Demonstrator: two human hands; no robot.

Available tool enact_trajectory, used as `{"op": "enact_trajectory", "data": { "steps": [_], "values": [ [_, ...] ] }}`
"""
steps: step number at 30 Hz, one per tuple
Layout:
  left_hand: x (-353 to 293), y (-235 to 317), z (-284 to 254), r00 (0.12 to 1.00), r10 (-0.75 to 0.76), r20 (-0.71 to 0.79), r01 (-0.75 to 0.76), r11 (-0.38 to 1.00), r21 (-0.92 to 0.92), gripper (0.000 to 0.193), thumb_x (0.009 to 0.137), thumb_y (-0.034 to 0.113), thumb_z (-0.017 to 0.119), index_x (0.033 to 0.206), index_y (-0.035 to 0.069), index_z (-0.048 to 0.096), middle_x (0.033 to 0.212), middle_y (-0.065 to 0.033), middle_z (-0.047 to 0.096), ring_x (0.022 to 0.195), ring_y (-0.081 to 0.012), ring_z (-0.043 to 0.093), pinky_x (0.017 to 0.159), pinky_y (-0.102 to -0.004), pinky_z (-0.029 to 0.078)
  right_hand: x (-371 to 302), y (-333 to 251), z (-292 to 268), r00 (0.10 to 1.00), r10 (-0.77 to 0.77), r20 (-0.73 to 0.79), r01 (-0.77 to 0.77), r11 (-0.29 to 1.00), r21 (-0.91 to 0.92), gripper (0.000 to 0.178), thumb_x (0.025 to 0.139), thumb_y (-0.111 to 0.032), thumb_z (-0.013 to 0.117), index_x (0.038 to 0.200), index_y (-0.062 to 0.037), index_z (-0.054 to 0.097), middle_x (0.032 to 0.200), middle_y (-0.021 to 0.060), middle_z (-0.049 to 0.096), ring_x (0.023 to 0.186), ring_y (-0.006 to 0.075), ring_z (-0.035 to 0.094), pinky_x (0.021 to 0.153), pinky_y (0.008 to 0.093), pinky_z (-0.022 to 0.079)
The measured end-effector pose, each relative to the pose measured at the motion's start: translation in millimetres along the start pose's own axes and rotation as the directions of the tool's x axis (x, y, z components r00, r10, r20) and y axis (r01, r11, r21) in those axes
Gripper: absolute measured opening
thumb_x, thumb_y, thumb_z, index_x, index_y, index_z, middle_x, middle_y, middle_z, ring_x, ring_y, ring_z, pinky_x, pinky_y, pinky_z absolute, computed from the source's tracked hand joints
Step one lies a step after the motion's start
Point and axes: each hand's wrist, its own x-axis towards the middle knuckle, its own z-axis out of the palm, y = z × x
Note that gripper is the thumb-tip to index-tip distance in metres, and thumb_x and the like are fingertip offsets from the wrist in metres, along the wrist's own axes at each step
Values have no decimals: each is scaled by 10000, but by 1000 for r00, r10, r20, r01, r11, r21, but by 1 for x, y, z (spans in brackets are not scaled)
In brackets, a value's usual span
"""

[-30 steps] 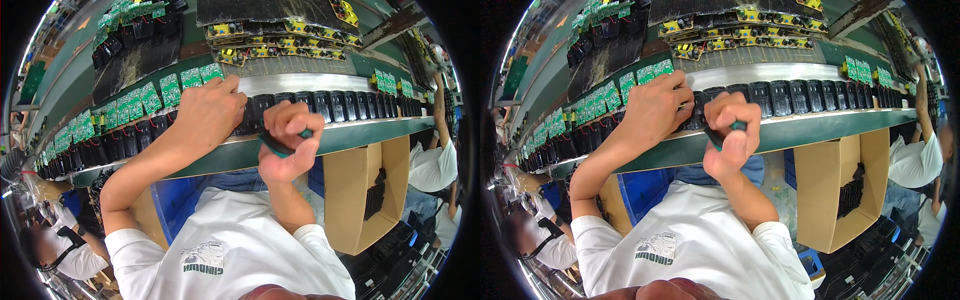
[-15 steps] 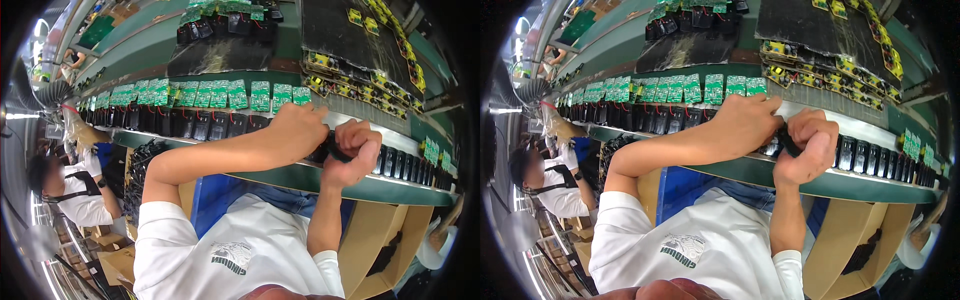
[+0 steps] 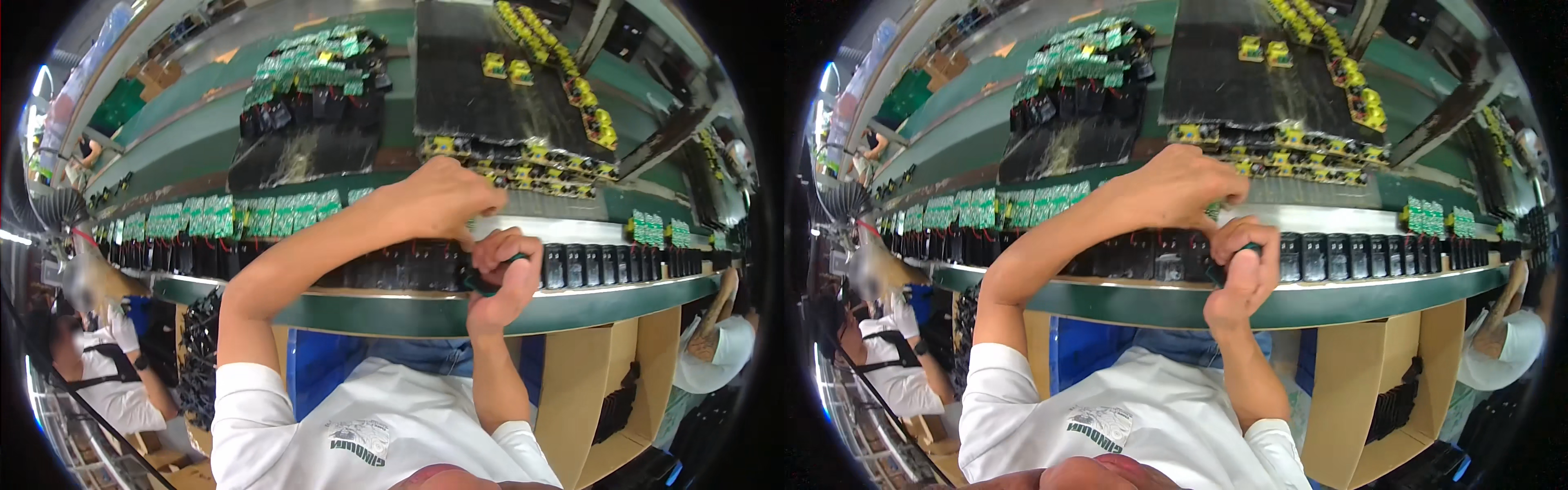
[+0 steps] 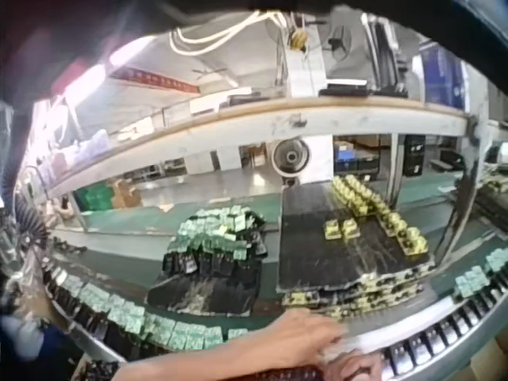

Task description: Placing small electronic components onto printed circuit boards on a moving assembly line.

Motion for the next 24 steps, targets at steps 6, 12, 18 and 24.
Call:
{"op": "enact_trajectory", "data": {
  "steps": [6, 12, 18, 24],
  "values": [
    [15, -15, 16, 964, 159, -212, -174, 983, -52, 406, 720, 299, 894, 1043, 143, 706, 1017, -26, 660, 884, -296, 647, 914, -416, 505, -1, -3, -9, 1000, 13, 11, -13, 1000, 5, 251, 1032, -331, 488, 976, -87, 466, 825, 62, 463, 716, 166, 389, 657, 311, 349],
    [44, 10, -44, 868, -73, -491, 178, 969, 171, 283, 900, 353, 738, 1089, 145, 704, 1022, -33, 658, 831, -278, 658, 745, -399, 541, 9, -24, -20, 999, -43, -18, 45, 975, 218, 306, 1048, -397, 517, 1005, -96, 484, 836, 55, 469, 705, 159, 388, 652, 314, 348],
    [129, -88, -35, 673, -158, -722, 438, 873, 216, 236, 979, 368, 672, 1091, 162, 693, 1014, -58, 705, 840, -313, 719, 687, -427, 546, 6, -54, -37, 996, -92, 16, 87, 972, 219, 328, 1048, -430, 535, 1026, -105, 492, 851, 48, 470, 713, 154, 388, 648, 315, 345],
    [150, -104, -40, 766, -393, -508, 539, 823, 176, 349, 956, 414, 702, 1138, 120, 654, 1063, -77, 730, 920, -328, 734, 731, -431, 558, -5, -65, -55, 998, -66, -19, 68, 985, 156, 283, 1026, -369, 582, 1041, -102, 490, 866, 50, 477, 723, 152, 396, 654, 300, 348]
  ]
}}
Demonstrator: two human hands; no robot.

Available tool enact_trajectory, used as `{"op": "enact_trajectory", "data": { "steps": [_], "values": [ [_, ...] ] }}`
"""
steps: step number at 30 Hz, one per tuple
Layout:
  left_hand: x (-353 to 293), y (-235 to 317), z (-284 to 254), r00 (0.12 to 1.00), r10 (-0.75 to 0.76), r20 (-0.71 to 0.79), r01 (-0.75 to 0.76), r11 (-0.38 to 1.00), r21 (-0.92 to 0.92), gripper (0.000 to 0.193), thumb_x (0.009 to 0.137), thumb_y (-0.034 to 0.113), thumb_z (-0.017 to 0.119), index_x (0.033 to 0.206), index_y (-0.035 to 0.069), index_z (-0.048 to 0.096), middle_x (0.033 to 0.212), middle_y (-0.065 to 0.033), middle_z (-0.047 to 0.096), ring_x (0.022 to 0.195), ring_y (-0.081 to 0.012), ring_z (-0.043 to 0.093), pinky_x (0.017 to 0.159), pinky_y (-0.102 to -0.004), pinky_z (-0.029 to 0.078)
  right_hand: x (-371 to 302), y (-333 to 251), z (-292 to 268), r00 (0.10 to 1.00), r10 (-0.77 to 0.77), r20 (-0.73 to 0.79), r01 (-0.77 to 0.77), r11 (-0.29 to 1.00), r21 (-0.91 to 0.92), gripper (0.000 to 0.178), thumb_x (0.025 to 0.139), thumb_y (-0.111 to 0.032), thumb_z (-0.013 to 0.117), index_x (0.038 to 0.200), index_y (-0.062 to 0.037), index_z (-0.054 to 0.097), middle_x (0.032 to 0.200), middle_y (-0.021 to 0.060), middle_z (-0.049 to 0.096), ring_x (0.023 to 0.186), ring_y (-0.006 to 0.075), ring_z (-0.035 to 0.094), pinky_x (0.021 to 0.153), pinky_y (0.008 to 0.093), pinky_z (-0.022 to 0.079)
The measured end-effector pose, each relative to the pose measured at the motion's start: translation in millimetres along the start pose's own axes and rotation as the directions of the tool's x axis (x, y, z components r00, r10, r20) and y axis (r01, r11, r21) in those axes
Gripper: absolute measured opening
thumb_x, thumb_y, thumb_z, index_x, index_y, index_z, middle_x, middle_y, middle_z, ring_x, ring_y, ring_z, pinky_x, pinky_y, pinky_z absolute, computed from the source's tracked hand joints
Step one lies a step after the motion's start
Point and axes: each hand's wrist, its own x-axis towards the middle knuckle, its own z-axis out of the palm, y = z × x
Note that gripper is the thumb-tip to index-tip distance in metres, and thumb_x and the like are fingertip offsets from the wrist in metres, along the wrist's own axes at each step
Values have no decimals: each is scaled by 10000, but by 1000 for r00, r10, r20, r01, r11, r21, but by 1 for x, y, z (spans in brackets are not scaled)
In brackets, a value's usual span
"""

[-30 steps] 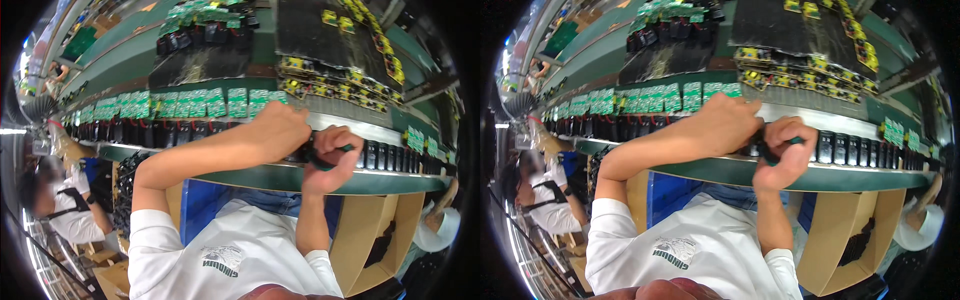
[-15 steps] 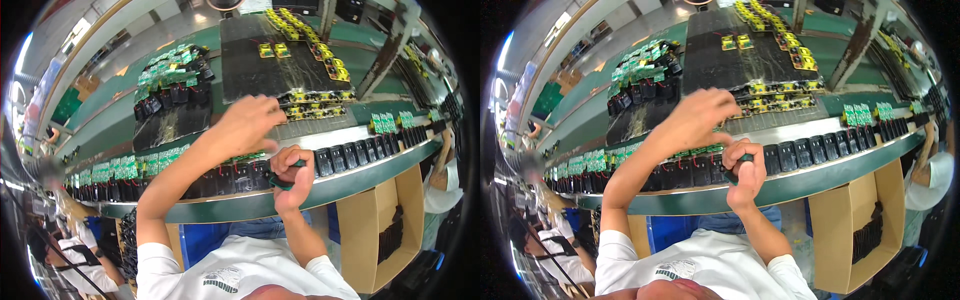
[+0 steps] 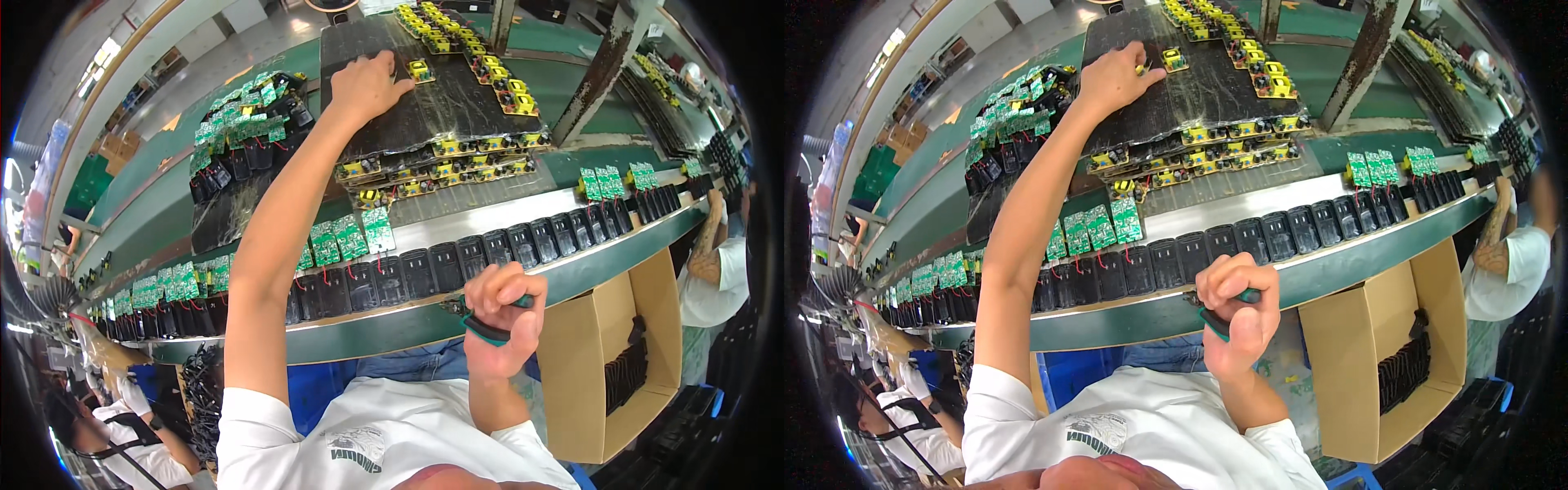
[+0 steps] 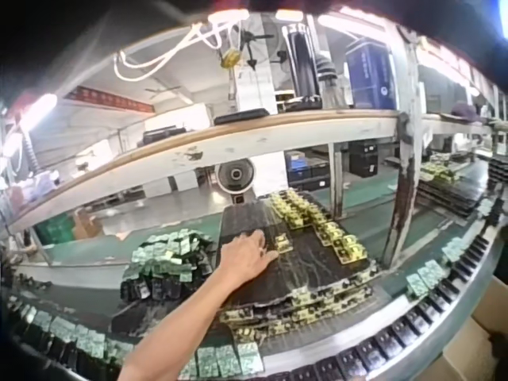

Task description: Placing small electronic components onto printed circuit boards on a moving assembly line.

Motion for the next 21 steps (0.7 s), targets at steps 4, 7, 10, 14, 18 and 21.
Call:
{"op": "enact_trajectory", "data": {
  "steps": [4, 7, 10, 14, 18, 21],
  "values": [
    [-5, -8, -15, 990, -63, 125, 70, 996, -55, 416, 920, 414, 726, 1157, 86, 633, 1028, -89, 735, 921, -342, 731, 762, -434, 562, 1, -6, -3, 1000, 1, 16, 0, 999, -45, 241, 990, -263, 637, 1091, -89, 505, 906, 63, 513, 747, 154, 421, 682, 291, 374],
    [-20, -24, -18, 999, -50, -18, 46, 982, -183, 458, 860, 370, 761, 1148, 42, 624, 896, -106, 736, 819, -349, 724, 772, -453, 561, 9, -11, 0, 997, -55, 52, 65, 975, -212, 301, 944, -140, 683, 1202, -60, 551, 989, 81, 572, 789, 158, 458, 730, 281, 408],
    [-60, -7, -47, 998, -25, -50, -2, 879, -476, 515, 832, 319, 777, 1224, 42, 591, 927, -91, 701, 787, -287, 695, 752, -403, 545, 17, -20, 0, 997, -54, 50, 71, 886, -458, 385, 916, -92, 696, 1276, -44, 570, 1054, 90, 592, 821, 160, 474, 763, 277, 419],
    [-156, 35, -104, 974, 227, 17, -90, 453, -887, 849, 832, 0, 751, 1573, 53, 341, 1160, -118, 635, 968, -191, 639, 883, -311, 521, 29, -29, 3, 994, -30, 101, 98, 608, -788, 527, 890, -63, 738, 1404, -18, 630, 1211, 95, 609, 877, 156, 493, 814, 257, 424],
    [-217, 59, -130, 975, 222, -9, -82, 324, -942, 905, 810, -34, 754, 1601, 46, 322, 1144, -117, 640, 972, -202, 636, 922, -323, 519, 34, -26, 21, 989, 94, 115, 18, 692, -722, 482, 870, -64, 778, 1341, -9, 691, 1266, 104, 593, 880, 155, 496, 814, 263, 434],
    [-230, 62, -135, 976, 212, -47, -128, 387, -913, 942, 800, -15, 752, 1622, 58, 297, 1127, -94, 645, 947, -207, 641, 883, -320, 524, 30, -21, 22, 983, 118, 141, 6, 745, -667, 460, 847, -45, 796, 1300, -16, 721, 1268, 112, 592, 892, 161, 516, 807, 271, 450]
  ]
}}
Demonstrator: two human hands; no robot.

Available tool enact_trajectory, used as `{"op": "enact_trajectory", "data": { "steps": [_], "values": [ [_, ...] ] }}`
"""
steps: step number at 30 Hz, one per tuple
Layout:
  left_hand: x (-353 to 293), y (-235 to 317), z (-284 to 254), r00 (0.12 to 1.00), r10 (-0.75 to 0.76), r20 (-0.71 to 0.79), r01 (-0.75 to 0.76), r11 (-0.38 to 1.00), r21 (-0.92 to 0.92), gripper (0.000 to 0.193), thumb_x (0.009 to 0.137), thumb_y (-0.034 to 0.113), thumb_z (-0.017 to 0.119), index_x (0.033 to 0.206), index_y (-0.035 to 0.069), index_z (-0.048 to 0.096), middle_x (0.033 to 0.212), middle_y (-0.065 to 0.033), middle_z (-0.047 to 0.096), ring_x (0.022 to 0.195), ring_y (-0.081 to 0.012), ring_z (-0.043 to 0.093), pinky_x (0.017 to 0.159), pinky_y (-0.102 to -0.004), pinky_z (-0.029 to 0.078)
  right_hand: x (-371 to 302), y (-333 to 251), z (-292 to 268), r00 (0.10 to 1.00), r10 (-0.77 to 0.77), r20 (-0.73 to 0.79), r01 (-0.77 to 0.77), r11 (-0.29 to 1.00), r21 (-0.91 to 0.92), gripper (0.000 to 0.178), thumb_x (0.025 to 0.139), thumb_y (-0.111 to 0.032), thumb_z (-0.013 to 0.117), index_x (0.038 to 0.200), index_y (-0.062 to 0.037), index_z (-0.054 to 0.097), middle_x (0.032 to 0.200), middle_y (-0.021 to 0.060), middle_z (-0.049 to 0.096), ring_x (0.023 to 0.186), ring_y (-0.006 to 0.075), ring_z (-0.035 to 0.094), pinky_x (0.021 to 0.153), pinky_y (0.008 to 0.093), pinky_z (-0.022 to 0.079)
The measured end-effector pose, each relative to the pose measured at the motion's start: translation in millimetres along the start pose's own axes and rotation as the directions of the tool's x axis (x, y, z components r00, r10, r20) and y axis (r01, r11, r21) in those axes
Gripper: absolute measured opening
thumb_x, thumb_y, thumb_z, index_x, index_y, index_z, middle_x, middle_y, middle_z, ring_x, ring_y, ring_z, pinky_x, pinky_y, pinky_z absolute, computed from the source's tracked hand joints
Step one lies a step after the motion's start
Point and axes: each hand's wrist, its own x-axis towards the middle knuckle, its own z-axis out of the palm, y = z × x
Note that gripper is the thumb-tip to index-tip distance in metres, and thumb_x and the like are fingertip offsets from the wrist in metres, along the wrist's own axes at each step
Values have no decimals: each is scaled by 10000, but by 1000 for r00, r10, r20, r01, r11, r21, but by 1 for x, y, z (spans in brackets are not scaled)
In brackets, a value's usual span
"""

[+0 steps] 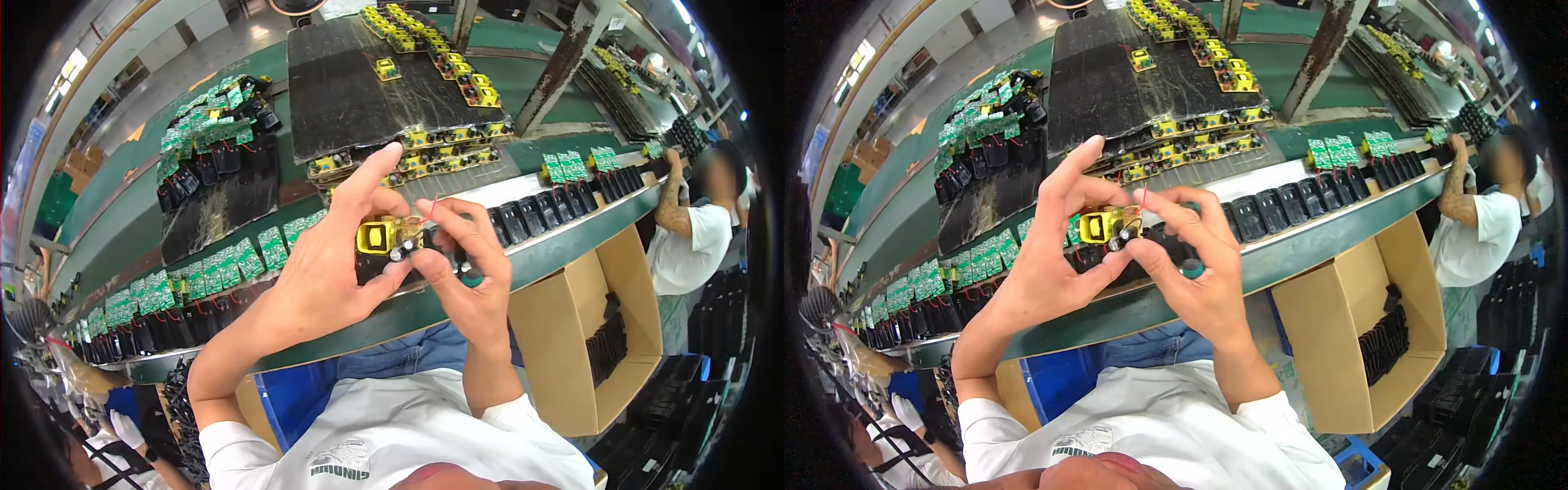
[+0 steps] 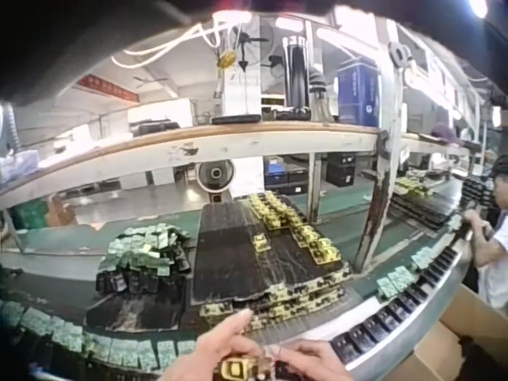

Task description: Placing small electronic components onto printed circuit boards on a moving assembly line.

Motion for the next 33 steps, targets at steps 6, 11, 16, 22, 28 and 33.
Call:
{"op": "enact_trajectory", "data": {
  "steps": [6, 11, 16, 22, 28, 33],
  "values": [
    [-6, 8, -3, 994, 84, 69, -95, 980, 176, 938, 792, 7, 734, 1623, 46, 303, 1092, -90, 638, 915, -197, 633, 844, -310, 527, -11, -3, 10, 977, -207, -46, 197, 966, -166, 388, 787, 11, 814, 1169, -52, 786, 1209, 125, 599, 905, 179, 567, 765, 283, 481],
    [-4, 12, 3, 957, 263, 120, -289, 892, 347, 834, 794, 30, 717, 1559, 41, 385, 1049, -86, 621, 864, -184, 605, 805, -300, 514, -18, 2, 2, 917, -398, 9, 372, 849, -375, 323, 766, 46, 802, 1067, -71, 807, 1169, 131, 595, 900, 184, 583, 733, 290, 491],
    [-17, 10, 8, 971, -226, 82, 231, 788, -571, 649, 834, 78, 727, 1427, 45, 466, 986, -75, 608, 823, -168, 569, 790, -285, 489, -16, 1, -6, 1000, -21, 7, 19, 971, 240, 158, 860, 22, 733, 998, -32, 788, 1136, 125, 598, 925, 190, 576, 789, 292, 481],
    [-25, -19, 5, 755, -292, 587, 643, 156, -750, 385, 877, 53, 714, 1225, 40, 551, 937, -65, 609, 793, -173, 553, 777, -280, 465, -9, 6, 6, 989, -138, -53, 142, 987, 81, 91, 902, -4, 731, 977, -16, 782, 1050, 98, 626, 995, 182, 563, 808, 289, 464],
    [-17, 7, 7, 988, -122, 98, 136, 978, -155, 92, 881, -37, 660, 919, 28, 606, 923, -71, 645, 789, -172, 556, 763, -283, 466, -8, 7, -12, 993, 64, 97, -84, 973, 215, 33, 909, -24, 750, 921, -17, 779, 1012, 101, 636, 1010, 197, 562, 815, 305, 469],
    [-7, -3, 7, 992, -113, 56, 115, 993, -27, 91, 864, -16, 713, 926, 17, 655, 869, -48, 661, 755, -170, 578, 737, -280, 473, 3, 24, -14, 987, -130, 98, 122, 989, 85, 176, 958, -151, 743, 1082, -26, 757, 1013, 117, 629, 962, 191, 551, 785, 276, 441]
  ]
}}
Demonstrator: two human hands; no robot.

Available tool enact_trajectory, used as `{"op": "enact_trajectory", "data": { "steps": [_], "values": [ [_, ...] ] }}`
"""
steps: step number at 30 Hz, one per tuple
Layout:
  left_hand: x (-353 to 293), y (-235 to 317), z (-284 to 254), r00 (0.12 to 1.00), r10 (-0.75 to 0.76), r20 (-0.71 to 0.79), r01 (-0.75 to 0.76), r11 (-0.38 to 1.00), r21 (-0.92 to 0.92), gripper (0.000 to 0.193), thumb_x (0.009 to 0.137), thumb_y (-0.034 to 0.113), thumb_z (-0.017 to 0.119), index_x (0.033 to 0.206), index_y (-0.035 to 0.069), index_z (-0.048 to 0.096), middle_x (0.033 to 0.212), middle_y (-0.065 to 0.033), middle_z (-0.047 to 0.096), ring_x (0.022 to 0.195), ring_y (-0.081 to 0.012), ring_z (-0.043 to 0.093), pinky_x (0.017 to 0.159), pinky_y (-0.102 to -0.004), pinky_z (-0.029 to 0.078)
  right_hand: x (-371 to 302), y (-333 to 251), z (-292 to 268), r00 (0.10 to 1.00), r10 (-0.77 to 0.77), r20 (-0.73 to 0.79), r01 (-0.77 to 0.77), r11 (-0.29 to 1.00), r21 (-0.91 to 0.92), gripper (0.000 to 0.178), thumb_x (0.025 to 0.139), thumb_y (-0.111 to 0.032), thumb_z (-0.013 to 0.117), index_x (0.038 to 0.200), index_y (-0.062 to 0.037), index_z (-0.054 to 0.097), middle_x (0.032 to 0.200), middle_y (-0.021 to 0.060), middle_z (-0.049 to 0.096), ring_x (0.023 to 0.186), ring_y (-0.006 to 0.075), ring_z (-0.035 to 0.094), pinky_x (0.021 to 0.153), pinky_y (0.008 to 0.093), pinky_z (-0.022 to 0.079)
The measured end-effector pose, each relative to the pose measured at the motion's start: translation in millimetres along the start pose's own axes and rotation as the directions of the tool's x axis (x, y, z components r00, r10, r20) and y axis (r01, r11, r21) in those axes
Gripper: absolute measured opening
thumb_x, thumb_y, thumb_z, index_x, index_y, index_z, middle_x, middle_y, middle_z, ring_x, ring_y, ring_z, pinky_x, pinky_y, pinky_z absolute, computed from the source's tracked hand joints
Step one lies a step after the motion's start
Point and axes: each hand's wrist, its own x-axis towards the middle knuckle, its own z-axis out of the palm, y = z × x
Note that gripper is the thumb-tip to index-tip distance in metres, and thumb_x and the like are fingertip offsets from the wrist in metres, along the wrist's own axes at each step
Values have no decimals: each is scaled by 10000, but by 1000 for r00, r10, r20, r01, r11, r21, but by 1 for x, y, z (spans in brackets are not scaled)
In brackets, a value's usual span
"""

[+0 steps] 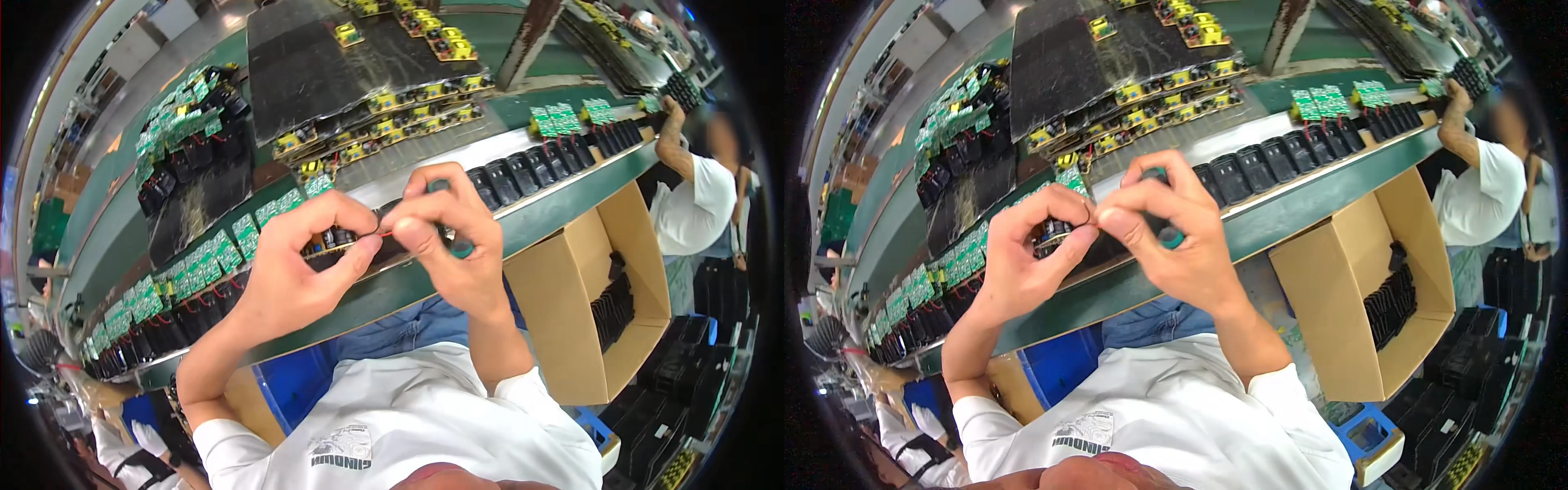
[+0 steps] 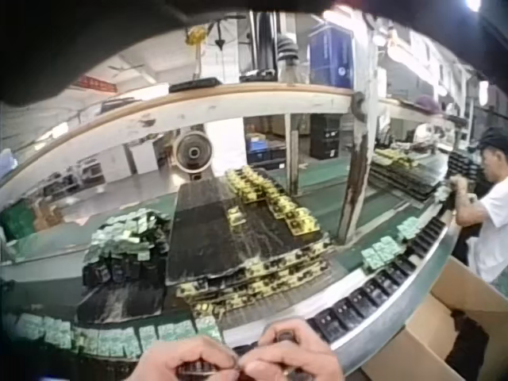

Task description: Placing small electronic components onto printed circuit boards on a moving assembly line.

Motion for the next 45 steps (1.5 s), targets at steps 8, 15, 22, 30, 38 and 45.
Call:
{"op": "enact_trajectory", "data": {
  "steps": [8, 15, 22, 30, 38, 45],
  "values": [
    [-8, -59, 9, 980, 130, 153, -189, 852, 488, 181, 820, 24, 732, 995, 29, 686, 1002, -61, 653, 872, -219, 601, 807, -324, 473, -2, 42, 21, 923, 322, -208, -66, 668, 741, 433, 1103, -441, 460, 1272, -56, 565, 864, 58, 543, 732, 154, 444, 671, 283, 373],
    [-20, -82, 5, 926, 266, 268, -376, 574, 727, 206, 849, 123, 692, 1041, 49, 693, 1100, -74, 631, 926, -228, 590, 852, -337, 464, -16, 52, 46, 953, 145, -267, 74, 743, 666, 346, 1097, -416, 440, 964, -103, 505, 782, 33, 468, 677, 145, 360, 622, 304, 335],
    [-21, -86, 10, 910, 300, 287, -408, 521, 750, 245, 890, 167, 643, 1101, 66, 715, 1118, -82, 624, 924, -225, 592, 865, -344, 467, -26, 49, 55, 952, 35, -305, 130, 856, 501, 322, 1082, -368, 454, 871, -125, 433, 751, 35, 448, 664, 152, 344, 610, 314, 331],
    [-20, -85, 18, 903, 318, 288, -414, 474, 777, 220, 845, 130, 669, 1045, 41, 690, 1019, -87, 571, 862, -216, 521, 778, -319, 427, -28, 52, 59, 939, -14, -345, 207, 821, 532, 158, 984, -165, 468, 862, -67, 493, 756, 56, 496, 665, 166, 409, 614, 321, 375],
    [-17, -84, 18, 903, 280, 325, -419, 414, 808, 129, 845, 141, 662, 952, 70, 669, 978, -79, 536, 858, -209, 501, 750, -322, 405, -30, 46, 57, 963, -9, -268, 135, 879, 457, 291, 1063, -341, 462, 880, -118, 427, 765, 42, 447, 685, 157, 352, 631, 318, 341],
    [-6, -88, 8, 856, 294, 426, -517, 443, 733, 103, 853, 158, 652, 921, 81, 668, 973, -79, 530, 878, -213, 508, 765, -329, 410, -9, 55, 65, 932, 49, -360, 123, 891, 437, 272, 1055, -334, 463, 913, -103, 444, 810, 58, 458, 711, 161, 368, 640, 316, 346]
  ]
}}
